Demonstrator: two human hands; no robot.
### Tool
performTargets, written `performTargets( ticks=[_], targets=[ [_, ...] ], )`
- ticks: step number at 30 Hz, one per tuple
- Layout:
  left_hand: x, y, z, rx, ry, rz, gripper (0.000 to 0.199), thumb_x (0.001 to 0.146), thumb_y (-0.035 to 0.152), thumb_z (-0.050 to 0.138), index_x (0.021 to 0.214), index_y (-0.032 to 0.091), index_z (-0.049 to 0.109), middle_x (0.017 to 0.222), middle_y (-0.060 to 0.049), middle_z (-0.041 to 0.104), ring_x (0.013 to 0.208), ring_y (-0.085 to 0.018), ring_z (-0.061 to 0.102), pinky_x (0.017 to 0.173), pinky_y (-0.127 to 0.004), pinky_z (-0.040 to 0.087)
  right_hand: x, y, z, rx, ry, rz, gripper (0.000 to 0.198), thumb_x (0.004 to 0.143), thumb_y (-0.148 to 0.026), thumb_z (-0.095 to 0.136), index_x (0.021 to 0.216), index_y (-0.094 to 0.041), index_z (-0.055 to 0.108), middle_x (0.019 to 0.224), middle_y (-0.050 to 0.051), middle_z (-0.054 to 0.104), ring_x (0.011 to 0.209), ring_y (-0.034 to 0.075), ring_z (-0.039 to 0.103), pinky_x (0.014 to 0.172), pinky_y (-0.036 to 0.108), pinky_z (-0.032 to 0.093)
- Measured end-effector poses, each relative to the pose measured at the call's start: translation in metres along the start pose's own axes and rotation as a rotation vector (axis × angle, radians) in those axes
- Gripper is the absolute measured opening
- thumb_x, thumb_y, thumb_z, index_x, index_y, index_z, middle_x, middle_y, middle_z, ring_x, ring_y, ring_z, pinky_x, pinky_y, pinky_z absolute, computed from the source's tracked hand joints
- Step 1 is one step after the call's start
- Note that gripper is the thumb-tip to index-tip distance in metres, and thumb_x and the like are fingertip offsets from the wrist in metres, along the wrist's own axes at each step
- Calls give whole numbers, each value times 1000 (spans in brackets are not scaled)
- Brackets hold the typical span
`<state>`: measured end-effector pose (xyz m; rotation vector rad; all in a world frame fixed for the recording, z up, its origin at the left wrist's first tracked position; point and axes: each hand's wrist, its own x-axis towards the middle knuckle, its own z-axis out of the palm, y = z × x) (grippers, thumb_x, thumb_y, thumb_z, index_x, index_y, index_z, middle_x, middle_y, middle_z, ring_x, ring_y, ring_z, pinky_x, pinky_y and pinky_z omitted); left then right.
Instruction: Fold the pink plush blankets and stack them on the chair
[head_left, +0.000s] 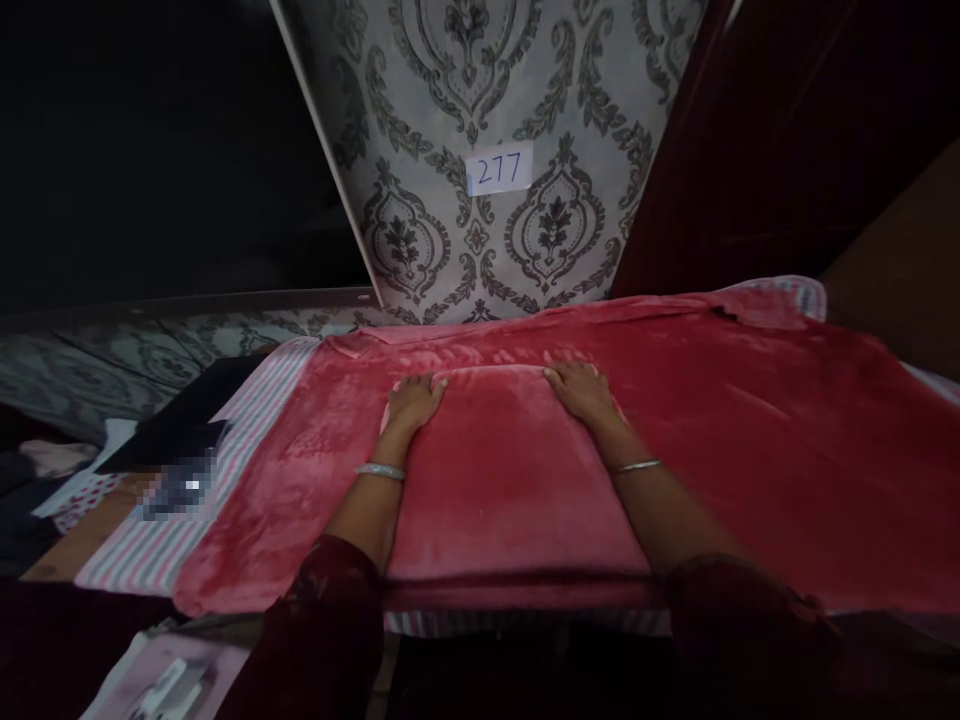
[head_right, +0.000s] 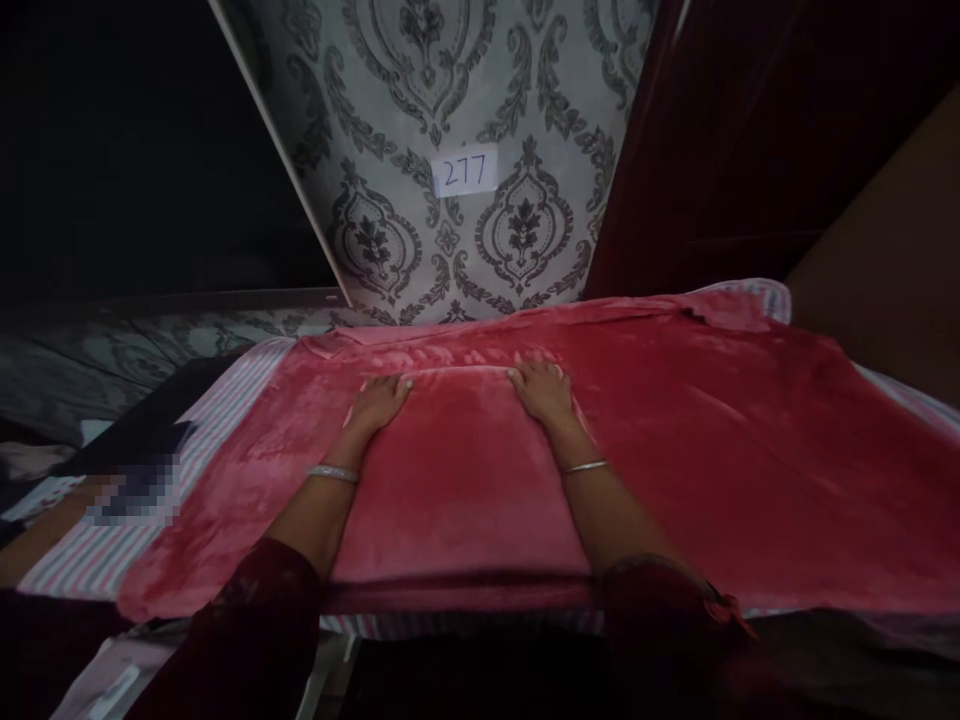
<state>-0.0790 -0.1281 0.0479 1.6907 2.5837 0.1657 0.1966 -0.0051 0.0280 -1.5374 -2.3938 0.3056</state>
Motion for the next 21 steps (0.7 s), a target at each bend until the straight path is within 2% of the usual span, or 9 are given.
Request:
performTargets(
  ticks=[3,7,10,13,14,16,19,21],
  targets=[
    [0,0,2,1,10,8,65,104,55,21,145,17,56,146,-18,60,139,-36,51,110,-55,43,1,2,0,9,2,-9,53,106,-47,28,134,-26,68,146,10,62,135,34,50,111,60,39],
    [-1,1,2,-2,5,-6,65,104,54,22,149,16,51,149,-18,58,142,-37,48,112,-57,42,-1,3,1,18,3,-11,54,106,-48,28,142,-27,62,151,10,57,138,35,48,111,61,38],
    [-2,3,-1,-15,23,-26,65,104,53,25,154,16,45,154,-18,54,145,-36,45,116,-60,37,-2,0,-1,-15,10,-5,54,107,-45,26,146,-26,58,156,10,52,144,34,42,114,63,34],
    [-7,10,-11,-33,110,-11,63,105,50,31,155,14,43,159,-19,46,149,-36,40,122,-65,25,0,-10,-7,-77,25,-48,54,108,-41,26,153,-25,51,162,10,45,151,34,32,118,68,25],
    [-11,14,-16,-48,145,36,62,105,49,33,155,14,44,161,-19,44,150,-35,38,124,-64,22,1,-15,-9,-89,23,-104,54,107,-41,27,155,-26,48,163,9,43,153,34,30,119,68,23],
    [-23,26,-25,-104,159,249,57,105,45,37,152,16,48,160,-15,46,150,-32,39,127,-58,22,5,-26,-12,-87,-6,-279,54,107,-39,29,158,-29,45,166,6,38,155,32,26,122,65,20],
    [-50,46,-28,-188,4,696,49,105,41,39,147,23,56,154,-8,55,146,-26,47,126,-45,30,12,-41,-6,-59,-126,-539,54,106,-35,34,160,-29,41,169,3,33,158,27,23,125,55,21],
    [-71,56,-21,-196,-107,846,53,104,45,42,151,24,52,161,-8,47,151,-27,39,127,-46,28,14,-46,2,-42,-208,-626,54,105,-33,37,159,-28,41,168,3,33,158,26,23,125,52,22]
  ],
)
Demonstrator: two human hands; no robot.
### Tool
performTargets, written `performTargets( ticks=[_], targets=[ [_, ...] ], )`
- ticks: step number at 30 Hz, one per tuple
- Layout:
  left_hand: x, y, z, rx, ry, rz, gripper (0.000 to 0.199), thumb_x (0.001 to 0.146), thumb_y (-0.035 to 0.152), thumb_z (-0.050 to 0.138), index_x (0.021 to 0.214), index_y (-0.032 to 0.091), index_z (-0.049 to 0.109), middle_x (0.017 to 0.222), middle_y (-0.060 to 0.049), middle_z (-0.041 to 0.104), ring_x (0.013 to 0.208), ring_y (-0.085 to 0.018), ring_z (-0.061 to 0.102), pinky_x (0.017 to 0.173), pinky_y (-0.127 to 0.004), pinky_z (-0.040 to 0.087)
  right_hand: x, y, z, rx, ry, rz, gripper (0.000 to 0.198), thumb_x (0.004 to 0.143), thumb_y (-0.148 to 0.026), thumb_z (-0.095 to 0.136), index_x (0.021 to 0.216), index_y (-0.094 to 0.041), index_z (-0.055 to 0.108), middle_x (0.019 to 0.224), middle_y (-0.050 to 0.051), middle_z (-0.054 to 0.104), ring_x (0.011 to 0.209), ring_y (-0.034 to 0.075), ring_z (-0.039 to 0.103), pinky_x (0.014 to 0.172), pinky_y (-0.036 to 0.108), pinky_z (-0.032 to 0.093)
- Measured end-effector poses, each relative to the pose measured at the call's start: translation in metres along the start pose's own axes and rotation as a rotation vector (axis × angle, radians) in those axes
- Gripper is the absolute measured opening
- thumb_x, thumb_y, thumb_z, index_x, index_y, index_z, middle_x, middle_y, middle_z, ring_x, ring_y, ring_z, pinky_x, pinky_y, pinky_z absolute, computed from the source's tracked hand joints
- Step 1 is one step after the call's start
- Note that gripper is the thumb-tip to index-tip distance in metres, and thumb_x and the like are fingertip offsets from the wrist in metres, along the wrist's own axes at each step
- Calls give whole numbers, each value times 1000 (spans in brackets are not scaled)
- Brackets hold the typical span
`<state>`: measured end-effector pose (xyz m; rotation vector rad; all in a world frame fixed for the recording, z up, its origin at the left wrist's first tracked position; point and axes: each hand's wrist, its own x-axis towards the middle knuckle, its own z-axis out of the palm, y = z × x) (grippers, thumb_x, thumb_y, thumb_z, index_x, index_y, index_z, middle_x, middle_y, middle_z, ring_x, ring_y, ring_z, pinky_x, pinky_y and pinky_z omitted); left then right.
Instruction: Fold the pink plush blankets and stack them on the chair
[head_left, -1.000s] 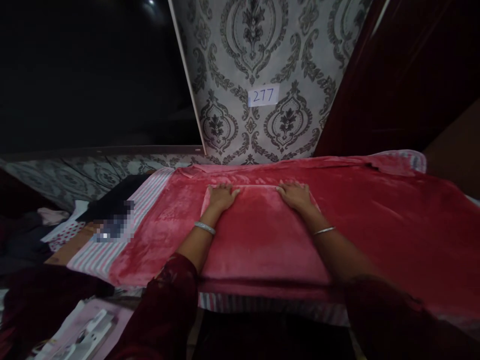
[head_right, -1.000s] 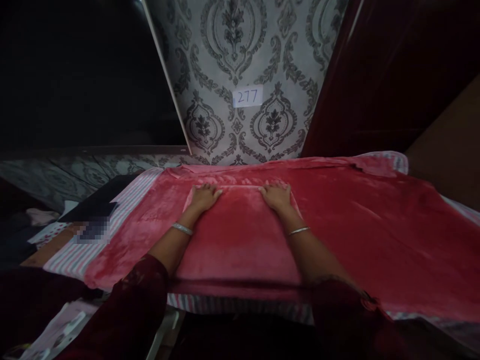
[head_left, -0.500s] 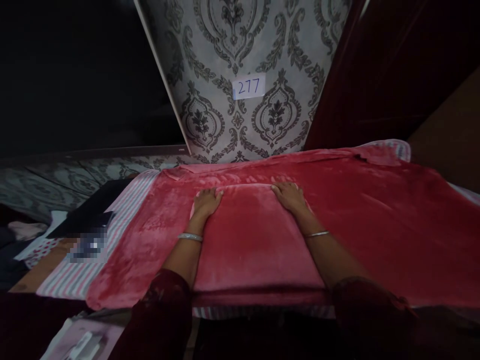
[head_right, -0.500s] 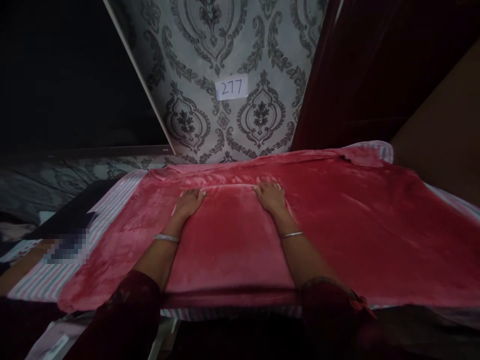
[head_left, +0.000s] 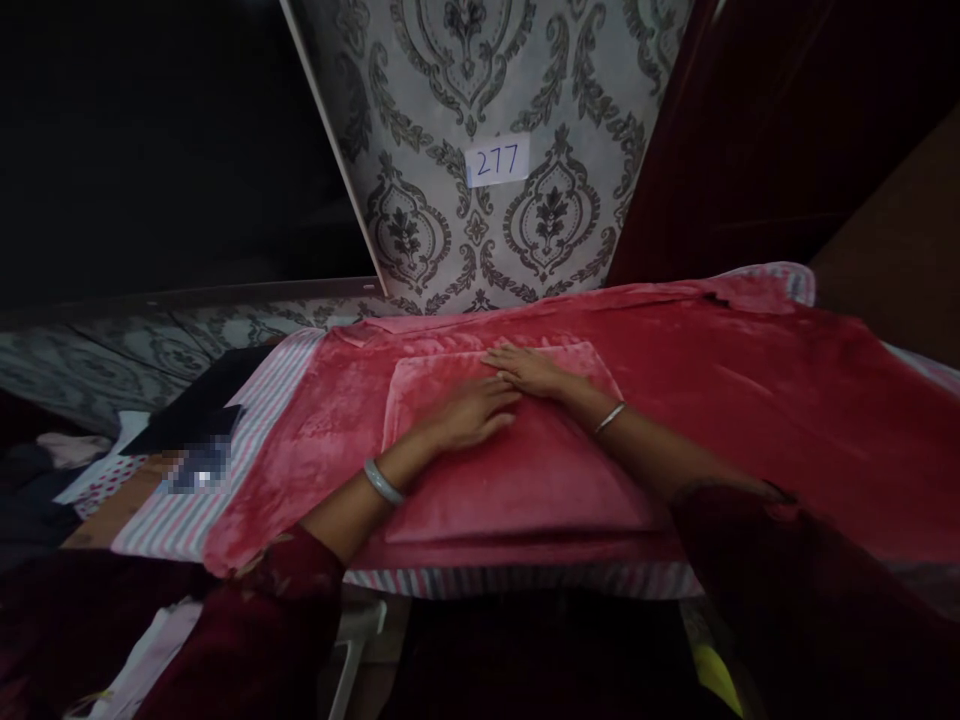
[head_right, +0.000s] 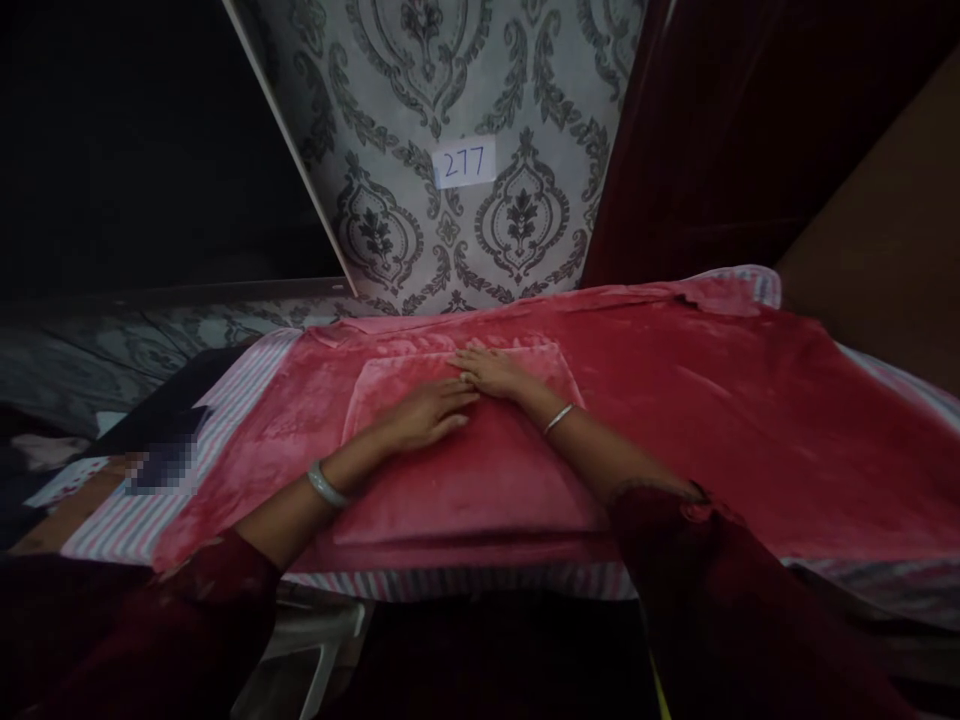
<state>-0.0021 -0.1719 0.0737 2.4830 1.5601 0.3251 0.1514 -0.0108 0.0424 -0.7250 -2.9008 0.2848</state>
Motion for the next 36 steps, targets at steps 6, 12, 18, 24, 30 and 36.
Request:
performTargets(
  ticks=[6,12,18,24,30,36],
  targets=[
    [-39,42,46,-37,-115,89,75,97,62,52,163,31,32,173,-10,17,160,-34,10,127,-64,6,-3,1,19,27,46,-31,54,107,-35,33,160,-28,41,168,4,35,156,24,28,126,49,21],
    [-86,83,61,-165,-165,245,63,101,52,50,161,36,35,172,-3,18,161,-30,9,129,-61,6,-6,-1,18,24,54,-23,53,108,-38,31,160,-31,41,168,2,34,156,23,27,126,49,21],
    [-100,86,29,-463,-147,202,51,106,50,37,147,31,58,157,-2,53,147,-23,47,126,-41,32,-6,0,14,24,23,11,53,107,-36,33,160,-29,40,168,4,33,157,24,26,126,51,22],
    [-54,-2,-34,-295,226,-180,57,106,42,27,156,22,48,163,-4,44,153,-24,36,128,-45,27,7,-50,-1,23,31,-127,54,106,-41,40,158,-27,43,168,6,34,158,28,22,126,58,17],
    [-18,-79,-14,-130,82,-424,57,107,35,20,157,19,44,165,-5,41,154,-17,34,129,-39,19,5,-111,26,48,-91,-315,64,104,-49,46,162,-23,36,171,11,26,159,31,17,127,59,12],
    [-22,-94,10,-13,24,-445,55,107,35,24,159,26,39,168,-2,35,157,-15,25,130,-41,12,0,-115,33,86,-129,-273,62,105,-51,46,161,-29,36,172,9,20,159,35,14,126,65,8]
  ],
)
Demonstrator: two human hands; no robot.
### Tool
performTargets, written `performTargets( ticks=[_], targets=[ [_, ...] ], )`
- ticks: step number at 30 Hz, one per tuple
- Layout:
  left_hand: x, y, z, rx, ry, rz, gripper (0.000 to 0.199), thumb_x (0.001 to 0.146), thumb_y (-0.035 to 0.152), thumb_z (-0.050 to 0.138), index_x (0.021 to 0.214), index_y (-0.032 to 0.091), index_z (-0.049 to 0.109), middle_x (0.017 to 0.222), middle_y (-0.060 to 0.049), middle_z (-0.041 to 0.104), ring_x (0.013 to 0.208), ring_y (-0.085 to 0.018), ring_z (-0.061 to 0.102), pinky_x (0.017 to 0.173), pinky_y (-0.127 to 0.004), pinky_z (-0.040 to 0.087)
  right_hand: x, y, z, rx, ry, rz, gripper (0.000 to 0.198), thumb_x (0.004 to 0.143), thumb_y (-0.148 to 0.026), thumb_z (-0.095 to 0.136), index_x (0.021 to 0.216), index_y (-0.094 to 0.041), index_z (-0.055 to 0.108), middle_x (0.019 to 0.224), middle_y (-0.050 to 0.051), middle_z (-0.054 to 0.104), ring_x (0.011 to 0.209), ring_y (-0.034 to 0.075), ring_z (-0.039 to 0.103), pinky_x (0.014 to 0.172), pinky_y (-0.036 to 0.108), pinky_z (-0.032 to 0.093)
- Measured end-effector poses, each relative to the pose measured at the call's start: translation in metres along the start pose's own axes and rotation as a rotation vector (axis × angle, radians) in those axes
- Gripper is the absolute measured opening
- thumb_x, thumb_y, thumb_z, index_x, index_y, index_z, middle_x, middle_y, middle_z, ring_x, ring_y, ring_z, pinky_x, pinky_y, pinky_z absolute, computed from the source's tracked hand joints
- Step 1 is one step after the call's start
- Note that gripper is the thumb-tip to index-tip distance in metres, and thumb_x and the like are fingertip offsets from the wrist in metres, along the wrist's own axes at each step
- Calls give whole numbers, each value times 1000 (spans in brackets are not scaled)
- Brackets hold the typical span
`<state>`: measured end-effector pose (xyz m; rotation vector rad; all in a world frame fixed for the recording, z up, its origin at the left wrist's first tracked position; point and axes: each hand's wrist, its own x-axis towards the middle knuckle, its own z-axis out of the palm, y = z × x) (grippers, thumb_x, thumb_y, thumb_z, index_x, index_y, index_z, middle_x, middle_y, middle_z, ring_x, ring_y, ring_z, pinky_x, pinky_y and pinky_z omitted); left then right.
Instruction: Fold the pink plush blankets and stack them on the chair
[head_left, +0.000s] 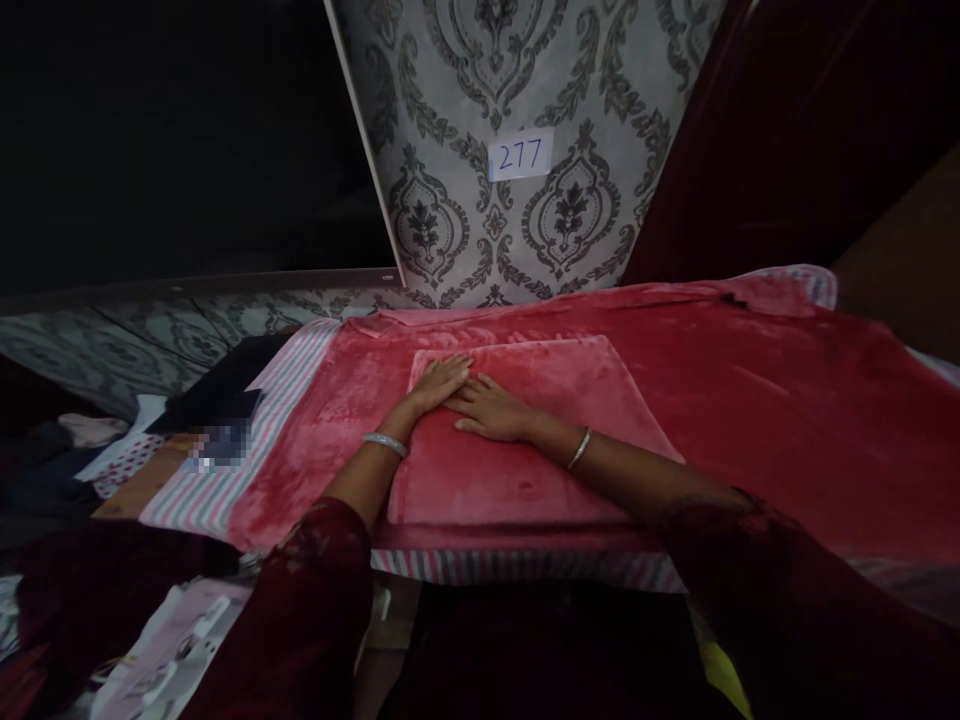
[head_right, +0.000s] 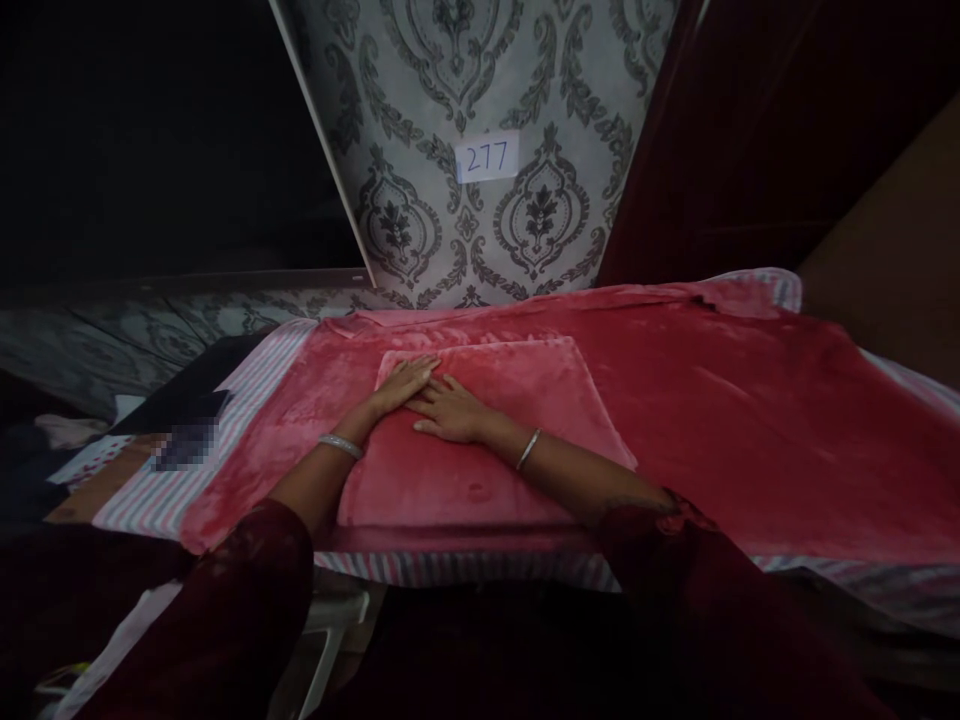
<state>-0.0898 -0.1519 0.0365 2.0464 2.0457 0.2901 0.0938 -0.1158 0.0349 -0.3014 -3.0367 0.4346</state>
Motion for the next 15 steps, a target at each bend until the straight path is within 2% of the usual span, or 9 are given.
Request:
performTargets(
  ticks=[3,6,10,12,15],
  targets=[
    [3,-3,-3,-12,-20,-5,57,107,32,20,160,24,38,169,-1,34,157,-14,26,130,-38,12,-19,-17,0,56,-58,-53,63,104,-55,47,161,-34,35,173,8,16,159,36,9,124,69,6],
    [6,-6,-4,14,-15,5,57,106,35,23,160,23,37,169,-3,33,158,-17,25,130,-42,12,-58,-44,8,122,-97,-180,68,102,-57,51,162,-33,33,173,8,15,160,35,7,124,68,6],
    [4,-10,-4,80,28,53,62,103,48,37,159,23,40,168,-7,35,157,-25,28,129,-49,16,-120,-66,12,228,-94,-322,59,103,-52,52,158,-32,42,170,6,28,160,27,14,128,59,5],
    [4,-7,-6,83,62,80,65,101,53,40,157,21,43,167,-10,36,156,-28,30,128,-53,17,-144,-57,2,291,-44,-316,58,104,-51,51,158,-32,43,167,6,36,158,22,22,129,53,9],
    [16,19,-13,-4,100,187,64,102,55,35,155,20,47,164,-10,41,155,-29,32,129,-54,15,-161,-16,-22,281,110,-167,55,105,-49,48,156,-29,47,161,8,46,156,23,29,129,52,14]
  ],
)
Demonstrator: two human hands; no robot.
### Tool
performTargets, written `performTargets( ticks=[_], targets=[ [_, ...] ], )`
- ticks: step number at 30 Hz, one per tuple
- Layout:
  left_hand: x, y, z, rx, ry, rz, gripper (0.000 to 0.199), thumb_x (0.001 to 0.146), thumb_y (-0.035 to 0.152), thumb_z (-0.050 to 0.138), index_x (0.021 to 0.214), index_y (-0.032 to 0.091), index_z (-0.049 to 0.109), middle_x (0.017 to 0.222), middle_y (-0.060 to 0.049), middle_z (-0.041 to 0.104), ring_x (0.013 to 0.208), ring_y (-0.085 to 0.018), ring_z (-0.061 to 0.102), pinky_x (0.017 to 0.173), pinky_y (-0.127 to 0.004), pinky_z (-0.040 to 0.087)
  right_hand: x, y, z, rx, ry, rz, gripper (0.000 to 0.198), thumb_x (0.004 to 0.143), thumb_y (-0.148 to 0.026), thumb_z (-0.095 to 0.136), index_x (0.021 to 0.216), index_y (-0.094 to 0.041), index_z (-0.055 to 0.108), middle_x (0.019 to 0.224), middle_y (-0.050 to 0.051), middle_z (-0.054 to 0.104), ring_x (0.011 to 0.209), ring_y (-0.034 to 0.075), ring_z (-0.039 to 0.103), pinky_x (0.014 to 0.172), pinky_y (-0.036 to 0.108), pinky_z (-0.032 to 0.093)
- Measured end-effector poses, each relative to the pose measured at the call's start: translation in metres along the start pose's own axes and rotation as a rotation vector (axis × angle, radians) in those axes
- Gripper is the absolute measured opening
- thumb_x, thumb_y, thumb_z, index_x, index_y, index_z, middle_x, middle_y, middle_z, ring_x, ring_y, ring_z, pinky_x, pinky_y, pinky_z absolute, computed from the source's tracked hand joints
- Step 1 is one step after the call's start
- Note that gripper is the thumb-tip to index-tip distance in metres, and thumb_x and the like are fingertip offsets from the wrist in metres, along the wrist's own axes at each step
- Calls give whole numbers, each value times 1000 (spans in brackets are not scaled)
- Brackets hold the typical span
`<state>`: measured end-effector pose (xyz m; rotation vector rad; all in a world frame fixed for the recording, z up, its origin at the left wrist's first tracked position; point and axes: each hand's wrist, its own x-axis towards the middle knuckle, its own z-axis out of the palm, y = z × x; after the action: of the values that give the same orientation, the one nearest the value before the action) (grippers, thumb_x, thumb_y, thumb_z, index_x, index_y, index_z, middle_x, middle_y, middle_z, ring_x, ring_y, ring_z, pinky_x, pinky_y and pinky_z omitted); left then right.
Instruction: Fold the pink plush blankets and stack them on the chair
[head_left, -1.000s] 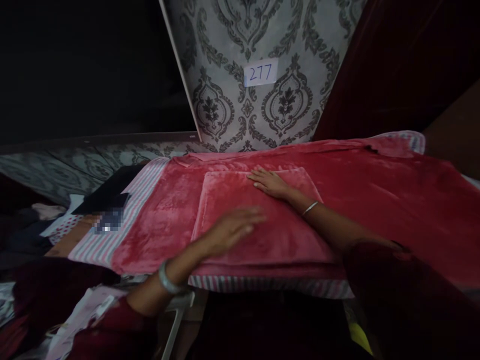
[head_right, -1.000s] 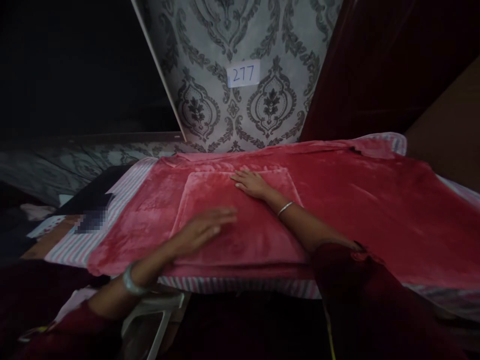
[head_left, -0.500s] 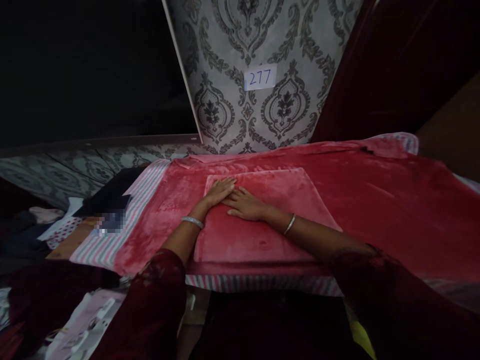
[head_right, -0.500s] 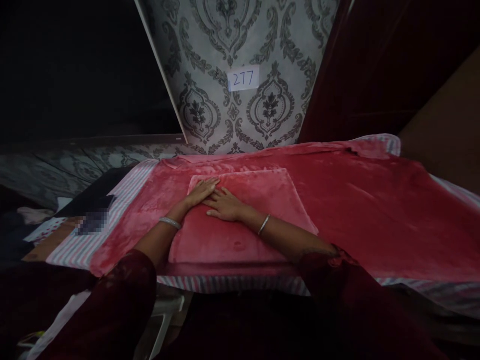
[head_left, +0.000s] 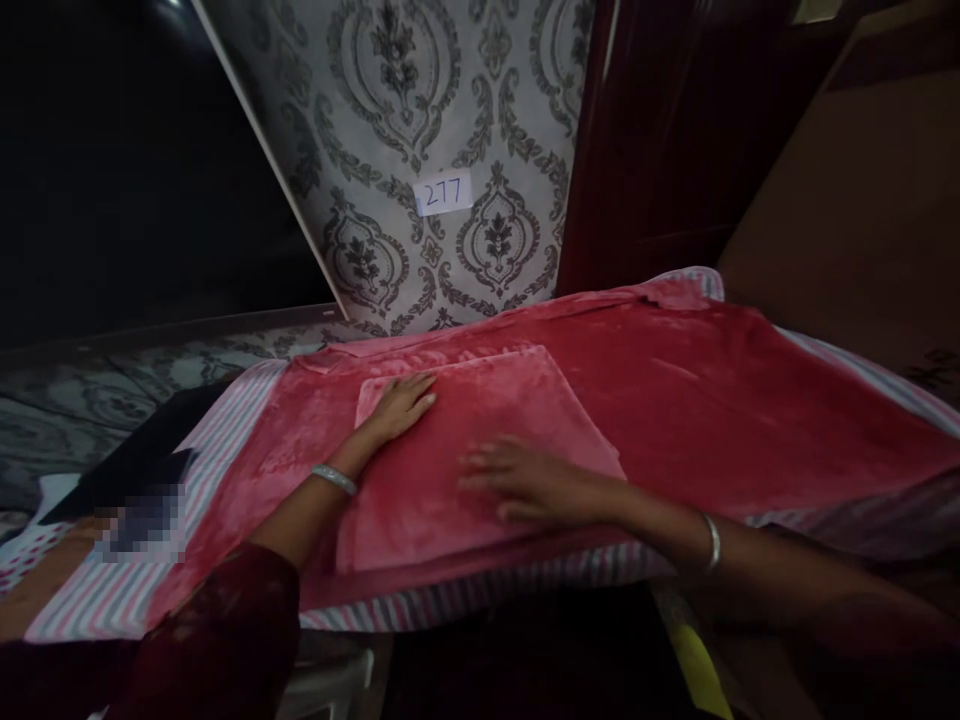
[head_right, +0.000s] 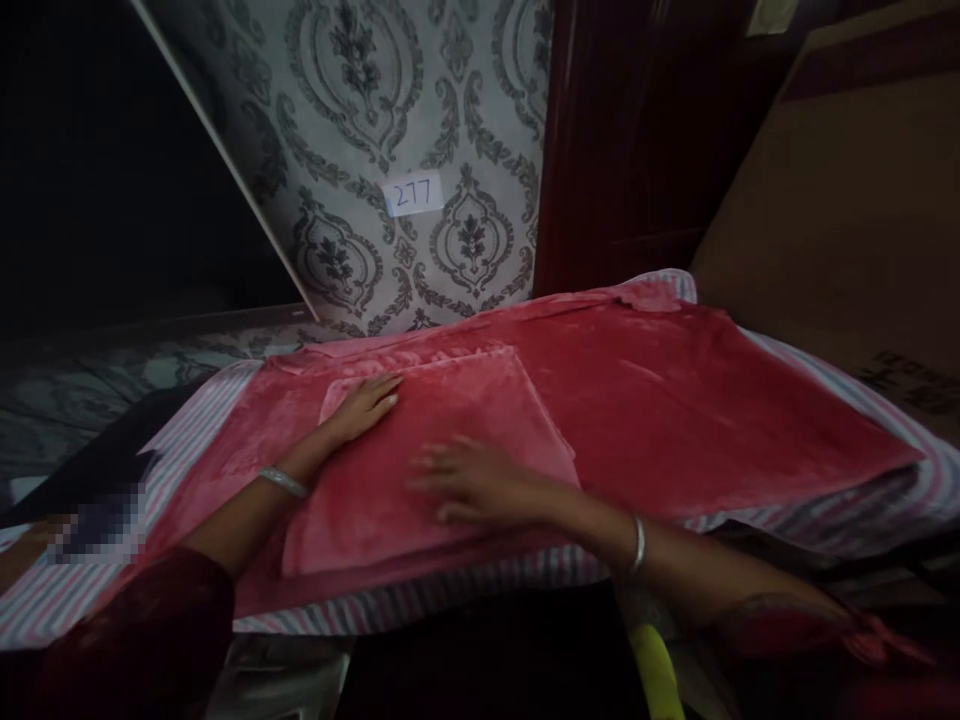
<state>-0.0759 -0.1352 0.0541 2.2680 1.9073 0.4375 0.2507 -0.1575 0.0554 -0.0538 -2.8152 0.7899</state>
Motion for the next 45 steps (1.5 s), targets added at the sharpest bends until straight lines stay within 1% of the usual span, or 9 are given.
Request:
performTargets(
  ticks=[5,8,11,17,25,29,32,39,45],
  targets=[
    [79,81,10,-282,-135,266,63,105,49,22,155,21,47,165,-4,41,153,-20,35,130,-37,19,-4,71,-41,-144,135,194,50,106,-46,46,151,-25,55,158,10,50,152,30,36,126,59,19],
    [124,122,31,-204,-266,286,59,106,41,23,157,20,45,168,-5,36,156,-19,29,131,-41,10,-1,91,-37,-207,114,199,53,105,-51,46,151,-25,55,158,9,50,151,30,36,125,58,19],
    [143,139,54,-39,-333,238,56,106,39,30,158,22,42,171,-5,28,160,-24,18,130,-52,3,-4,87,-23,-240,113,257,59,104,-55,45,155,-25,48,165,10,39,156,32,25,126,61,14],
    [144,128,75,13,-321,256,57,106,47,29,161,32,35,173,-3,21,161,-25,12,127,-59,9,-42,41,8,-108,12,216,65,103,-55,50,162,-32,35,171,6,27,160,32,9,126,63,6],
    [145,124,81,33,-255,299,56,106,47,28,159,34,39,172,-2,26,160,-25,17,128,-57,11,-96,-17,29,35,15,135,63,102,-44,56,161,-37,35,167,2,37,160,24,12,129,57,7],
    [141,135,79,50,-259,277,58,106,47,27,161,33,35,172,-3,24,161,-26,13,128,-59,8,-78,-18,15,49,159,107,51,107,-37,47,157,-29,46,159,8,49,152,21,36,127,48,27],
    [139,141,66,29,-288,268,62,106,47,28,164,27,26,174,-5,18,161,-25,11,128,-58,3,-46,0,5,-30,245,59,47,108,-35,43,153,-26,52,157,9,52,150,21,40,124,47,33],
    [92,86,22,-39,-237,280,61,107,54,23,162,30,31,171,-4,28,159,-24,19,128,-56,0,20,36,4,-110,105,169,56,106,-48,43,159,-29,41,167,8,34,157,28,24,127,58,19],
    [50,51,38,72,-207,165,62,106,52,31,164,31,28,174,-4,15,161,-25,8,128,-54,-1,13,19,29,-188,-62,137,62,105,-49,48,162,-30,33,171,7,24,160,31,9,126,65,7]
  ],
)
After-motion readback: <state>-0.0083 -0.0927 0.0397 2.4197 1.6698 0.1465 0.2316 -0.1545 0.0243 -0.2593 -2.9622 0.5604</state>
